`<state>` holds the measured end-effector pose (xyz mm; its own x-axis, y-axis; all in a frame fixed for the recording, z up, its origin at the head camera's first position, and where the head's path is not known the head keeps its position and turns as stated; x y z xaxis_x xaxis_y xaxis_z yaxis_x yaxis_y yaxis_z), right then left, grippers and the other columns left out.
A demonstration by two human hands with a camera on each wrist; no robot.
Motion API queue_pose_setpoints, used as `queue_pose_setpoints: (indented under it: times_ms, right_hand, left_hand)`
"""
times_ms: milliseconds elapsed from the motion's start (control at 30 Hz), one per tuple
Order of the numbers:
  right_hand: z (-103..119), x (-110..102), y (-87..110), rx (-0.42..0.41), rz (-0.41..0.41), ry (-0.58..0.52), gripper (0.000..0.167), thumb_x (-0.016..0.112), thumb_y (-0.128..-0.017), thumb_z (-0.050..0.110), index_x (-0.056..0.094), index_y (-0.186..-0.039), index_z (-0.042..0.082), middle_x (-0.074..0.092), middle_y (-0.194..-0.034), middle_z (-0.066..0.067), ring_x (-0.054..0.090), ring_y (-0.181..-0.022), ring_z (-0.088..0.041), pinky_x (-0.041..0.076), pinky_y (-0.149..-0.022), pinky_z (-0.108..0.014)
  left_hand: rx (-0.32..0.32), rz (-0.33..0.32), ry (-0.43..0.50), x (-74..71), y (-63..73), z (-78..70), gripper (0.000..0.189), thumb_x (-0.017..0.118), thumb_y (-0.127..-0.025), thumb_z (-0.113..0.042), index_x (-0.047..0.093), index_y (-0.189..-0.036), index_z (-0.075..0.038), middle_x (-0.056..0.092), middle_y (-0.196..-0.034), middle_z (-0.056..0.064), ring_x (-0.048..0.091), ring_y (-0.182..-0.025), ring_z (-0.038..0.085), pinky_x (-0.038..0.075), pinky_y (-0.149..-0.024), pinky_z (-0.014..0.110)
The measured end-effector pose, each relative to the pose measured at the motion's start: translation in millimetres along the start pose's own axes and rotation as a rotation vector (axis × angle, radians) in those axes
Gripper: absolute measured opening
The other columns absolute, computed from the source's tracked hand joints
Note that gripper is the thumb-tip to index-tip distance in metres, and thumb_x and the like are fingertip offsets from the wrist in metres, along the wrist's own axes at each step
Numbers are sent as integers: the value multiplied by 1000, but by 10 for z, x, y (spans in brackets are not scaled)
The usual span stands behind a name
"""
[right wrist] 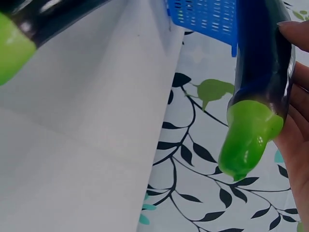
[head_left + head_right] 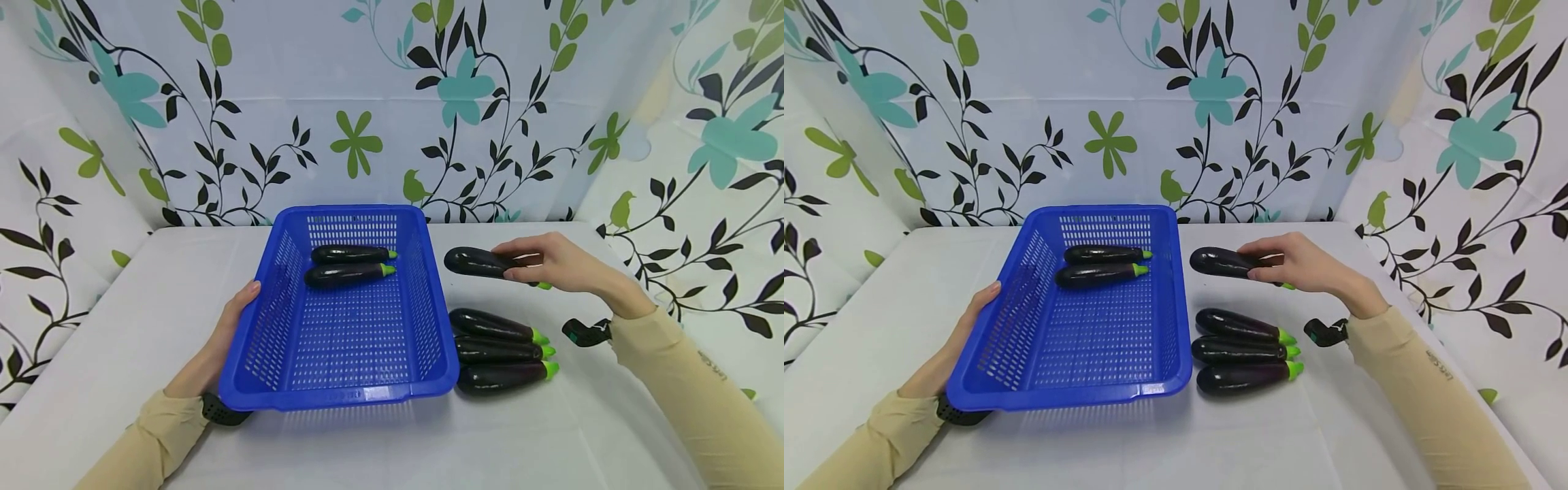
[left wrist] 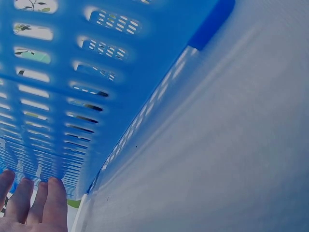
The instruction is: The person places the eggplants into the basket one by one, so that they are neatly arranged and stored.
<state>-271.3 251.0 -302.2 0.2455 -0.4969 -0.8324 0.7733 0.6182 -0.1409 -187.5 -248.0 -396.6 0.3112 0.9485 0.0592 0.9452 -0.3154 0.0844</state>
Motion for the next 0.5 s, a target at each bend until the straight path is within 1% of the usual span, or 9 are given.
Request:
queue_pose_setpoints:
  times_ms: [67, 233, 300, 400, 500]
  right_hand:
    - [42, -26, -24, -12, -1, -2, 38, 72, -93, 18, 66, -129, 11, 68, -122, -8, 67, -92, -20, 55, -69, -27]
    - [137, -52, -89, -22, 3, 12, 39, 72, -93, 20, 66, -130, 11, 68, -123, -7, 66, -93, -19, 55, -70, -27]
    - [170, -52, -115, -18, 9, 24, 40, 72, -93, 22, 65, -131, 12, 68, -124, -6, 65, -94, -20, 54, -70, -28]
    - [221, -48, -155, -13, 15, 39, 40, 71, -94, 25, 65, -132, 15, 68, -124, -4, 64, -90, -20, 53, -67, -28]
    - [272, -28, -203, -22, 18, 36, 40, 71, -94, 25, 65, -132, 15, 69, -123, -4, 64, -90, -18, 52, -66, -28]
  left_hand:
    - [10, 0, -3, -9, -4, -3, 71, 22, -99, -62, 1, -160, -33, 34, -140, 16, 52, -117, 28, 49, -90, 49]
    - [20, 2, -7, -11, -3, -13, 70, 23, -99, -61, 1, -160, -34, 32, -143, 17, 51, -118, 28, 49, -90, 49]
    - [12, 5, 4, -7, 0, -16, 70, 23, -99, -62, 1, -160, -35, 31, -145, 18, 51, -118, 28, 49, -90, 50]
    - [-2, 10, 21, 0, 4, -18, 70, 23, -99, -62, 1, -160, -37, 29, -146, 19, 51, -118, 29, 49, -90, 50]
    - [-14, 3, 19, 6, 8, -18, 70, 23, -99, -63, 0, -160, -37, 28, -147, 20, 51, -118, 29, 49, -89, 51]
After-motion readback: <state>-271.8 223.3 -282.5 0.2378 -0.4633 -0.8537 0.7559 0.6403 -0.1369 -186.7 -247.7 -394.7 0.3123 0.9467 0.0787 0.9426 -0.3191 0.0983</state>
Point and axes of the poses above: each hand's wrist, its own y-axis away from the middle knuckle, its own x-axis out of the palm, z = x × y, the point moved 2 cm from there along -y, towards the middle knuckle
